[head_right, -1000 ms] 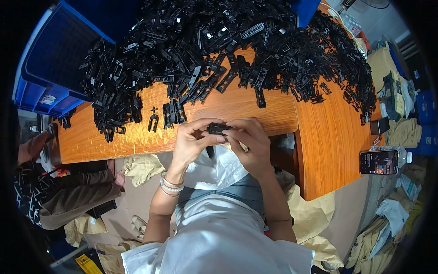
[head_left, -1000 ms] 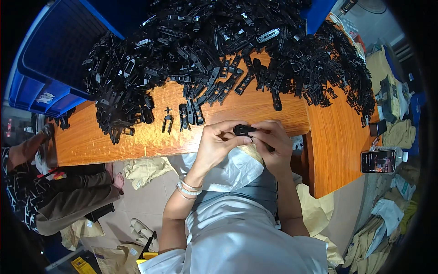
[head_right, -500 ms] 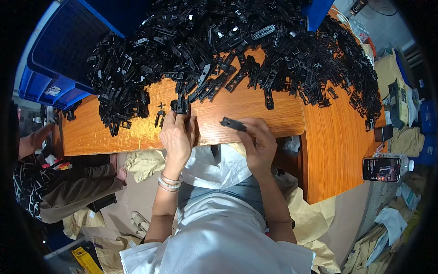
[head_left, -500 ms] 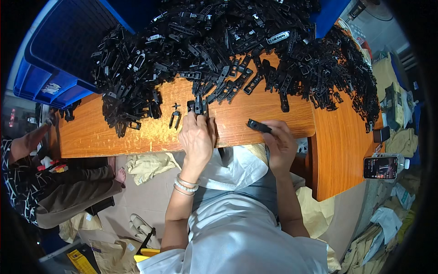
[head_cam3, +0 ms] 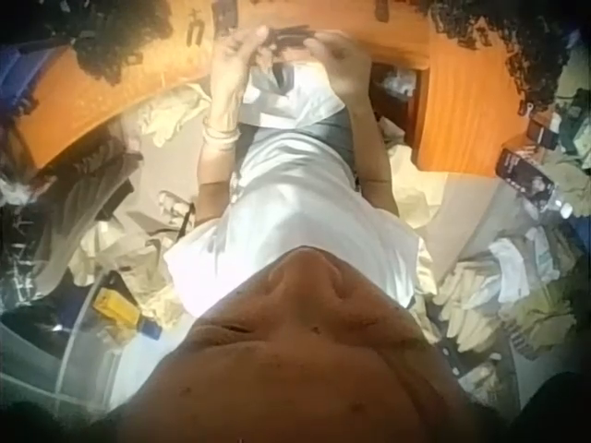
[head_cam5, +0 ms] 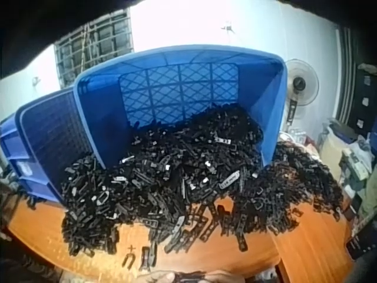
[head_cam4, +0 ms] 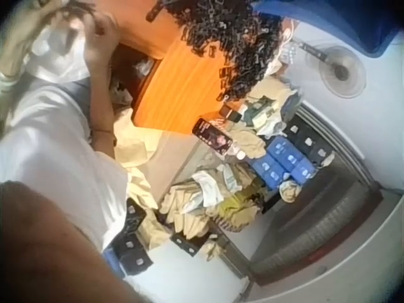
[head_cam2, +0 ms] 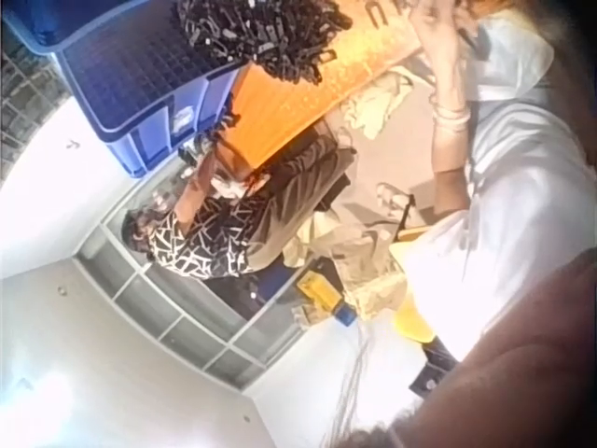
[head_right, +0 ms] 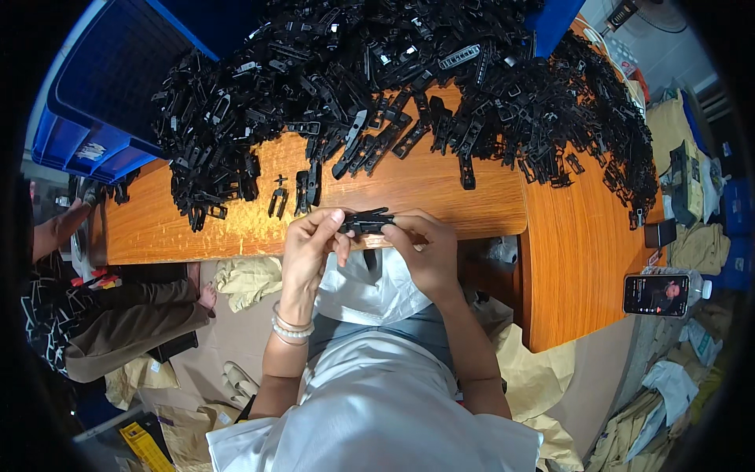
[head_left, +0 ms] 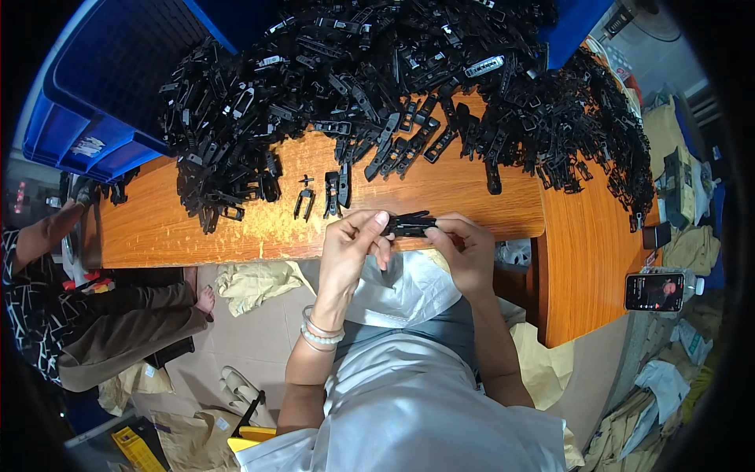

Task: Manually assembling small plastic clips and components at a workbench.

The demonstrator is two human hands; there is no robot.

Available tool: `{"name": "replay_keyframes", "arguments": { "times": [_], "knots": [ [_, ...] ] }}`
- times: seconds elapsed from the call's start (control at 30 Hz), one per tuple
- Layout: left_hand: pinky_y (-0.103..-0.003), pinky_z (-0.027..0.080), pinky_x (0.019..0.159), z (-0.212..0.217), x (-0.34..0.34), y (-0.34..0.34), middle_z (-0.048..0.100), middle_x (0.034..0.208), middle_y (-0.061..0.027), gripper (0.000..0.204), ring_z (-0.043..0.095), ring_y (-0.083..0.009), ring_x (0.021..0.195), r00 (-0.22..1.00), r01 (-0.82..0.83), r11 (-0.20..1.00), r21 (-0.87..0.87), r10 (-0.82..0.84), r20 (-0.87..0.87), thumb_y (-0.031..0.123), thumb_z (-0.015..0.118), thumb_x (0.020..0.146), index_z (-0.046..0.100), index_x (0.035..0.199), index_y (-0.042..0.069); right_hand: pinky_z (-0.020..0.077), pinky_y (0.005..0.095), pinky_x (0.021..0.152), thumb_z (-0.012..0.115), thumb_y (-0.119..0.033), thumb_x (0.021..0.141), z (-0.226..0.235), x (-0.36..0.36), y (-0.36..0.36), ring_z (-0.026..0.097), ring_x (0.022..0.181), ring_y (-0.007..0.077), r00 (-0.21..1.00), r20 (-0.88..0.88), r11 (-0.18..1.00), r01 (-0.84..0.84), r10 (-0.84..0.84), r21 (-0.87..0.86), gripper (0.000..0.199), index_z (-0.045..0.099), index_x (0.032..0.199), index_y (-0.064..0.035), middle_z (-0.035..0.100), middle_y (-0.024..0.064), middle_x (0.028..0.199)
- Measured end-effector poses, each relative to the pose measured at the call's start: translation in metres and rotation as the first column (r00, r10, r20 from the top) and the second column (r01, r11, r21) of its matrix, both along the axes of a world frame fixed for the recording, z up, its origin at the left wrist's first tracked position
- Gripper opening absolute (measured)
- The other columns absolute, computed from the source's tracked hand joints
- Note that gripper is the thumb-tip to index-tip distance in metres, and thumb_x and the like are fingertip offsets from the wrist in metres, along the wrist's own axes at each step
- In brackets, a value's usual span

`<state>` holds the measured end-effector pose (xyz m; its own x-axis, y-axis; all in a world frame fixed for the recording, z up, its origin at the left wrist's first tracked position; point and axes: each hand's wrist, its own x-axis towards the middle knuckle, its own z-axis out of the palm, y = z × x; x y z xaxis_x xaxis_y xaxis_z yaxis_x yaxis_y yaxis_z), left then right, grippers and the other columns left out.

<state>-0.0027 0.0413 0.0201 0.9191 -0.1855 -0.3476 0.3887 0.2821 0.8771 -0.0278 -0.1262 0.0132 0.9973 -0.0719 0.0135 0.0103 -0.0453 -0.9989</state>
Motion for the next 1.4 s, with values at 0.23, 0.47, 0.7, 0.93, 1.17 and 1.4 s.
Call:
{"name": "replay_keyframes", "arguments": {
  "times": [0.23, 0.47, 0.7, 0.93, 1.17, 1.4],
  "knots": [
    [-0.018, 0.03, 0.039, -0.008, -0.005, -0.014, 0.053, 0.056, -0.001, 0.029, 0.043, -0.0048, 0.043, 0.998, 0.052, 0.994, 0.095, -0.054, 0.019, 0.024, 0.052, 0.089, 0.059, 0.076, 0.0, 0.0419, 0.0192, 0.055, 0.06, 0.0, 0.078, -0.001, -0.007, 0.004, 0.055, 0.06, 0.007, 0.996, -0.009, 0.996, 0.085, -0.085, -0.001, 0.006, 0.061, 0.079, 0.0054, 0.06, 0.0058, 0.067],
    [-0.019, 0.038, 0.054, -0.002, 0.002, -0.024, 0.058, 0.067, 0.0009, 0.008, 0.049, -0.0041, 0.059, 0.966, 0.227, 0.971, 0.07, -0.234, 0.107, 0.007, 0.064, 0.079, 0.06, 0.078, -0.001, 0.0426, 0.0202, 0.055, 0.056, 0.004, 0.079, -0.013, -0.011, 0.003, 0.054, 0.056, 0.0097, 0.978, -0.003, 0.953, 0.202, -0.207, 0.227, 0.012, 0.06, 0.089, 0.0067, 0.06, 0.0084, 0.067],
    [-0.018, 0.037, 0.051, 0.012, 0.019, -0.04, 0.056, 0.061, 0.0004, 0.017, 0.048, -0.0042, 0.055, 0.953, 0.295, 0.953, -0.067, -0.289, 0.092, 0.013, 0.061, 0.082, 0.06, 0.071, 0.0, 0.0366, 0.0179, 0.047, 0.053, 0.002, 0.081, -0.002, -0.006, -0.008, 0.051, 0.055, 0.0072, 0.988, -0.073, 0.944, 0.154, -0.138, 0.292, 0.018, 0.058, 0.097, 0.0047, 0.059, 0.0064, 0.066],
    [-0.037, 0.044, 0.07, 0.009, 0.121, -0.087, 0.055, 0.086, -0.0203, 0.024, 0.055, -0.0324, 0.078, 0.477, -0.05, 0.832, 0.553, -0.467, 0.745, 0.016, 0.053, 0.084, 0.057, 0.087, -0.008, 0.0352, 0.0177, 0.044, 0.057, -0.008, 0.083, -0.02, 0.007, -0.031, 0.048, 0.05, 0.0057, 0.912, -0.111, 0.872, 0.41, -0.394, 0.27, 0.017, 0.058, 0.097, 0.0025, 0.059, 0.0057, 0.066],
    [-0.037, 0.049, 0.06, -0.014, 0.197, -0.133, 0.054, 0.081, -0.0155, 0.008, 0.058, -0.0323, 0.07, 0.472, -0.598, 0.236, 0.766, -0.668, 0.575, 0.005, 0.057, 0.071, 0.055, 0.077, 0.0, 0.0381, 0.0183, 0.043, 0.06, -0.012, 0.083, -0.026, 0.01, -0.023, 0.05, 0.048, 0.0065, 0.907, -0.09, 0.881, 0.421, -0.412, 0.216, 0.02, 0.056, 0.097, 0.0017, 0.06, 0.0057, 0.067],
    [-0.038, 0.045, 0.059, -0.002, 0.158, -0.1, 0.052, 0.079, -0.0134, 0.019, 0.056, -0.0272, 0.072, 0.407, -0.599, 0.485, 0.637, -0.5, 0.764, 0.012, 0.064, 0.07, 0.052, 0.079, 0.0, 0.0403, 0.0184, 0.045, 0.061, -0.012, 0.083, -0.031, 0.008, -0.03, 0.052, 0.05, 0.0074, 0.916, -0.1, 0.889, 0.402, -0.389, 0.22, 0.022, 0.055, 0.098, 0.0028, 0.061, 0.007, 0.069]
  ]
}}
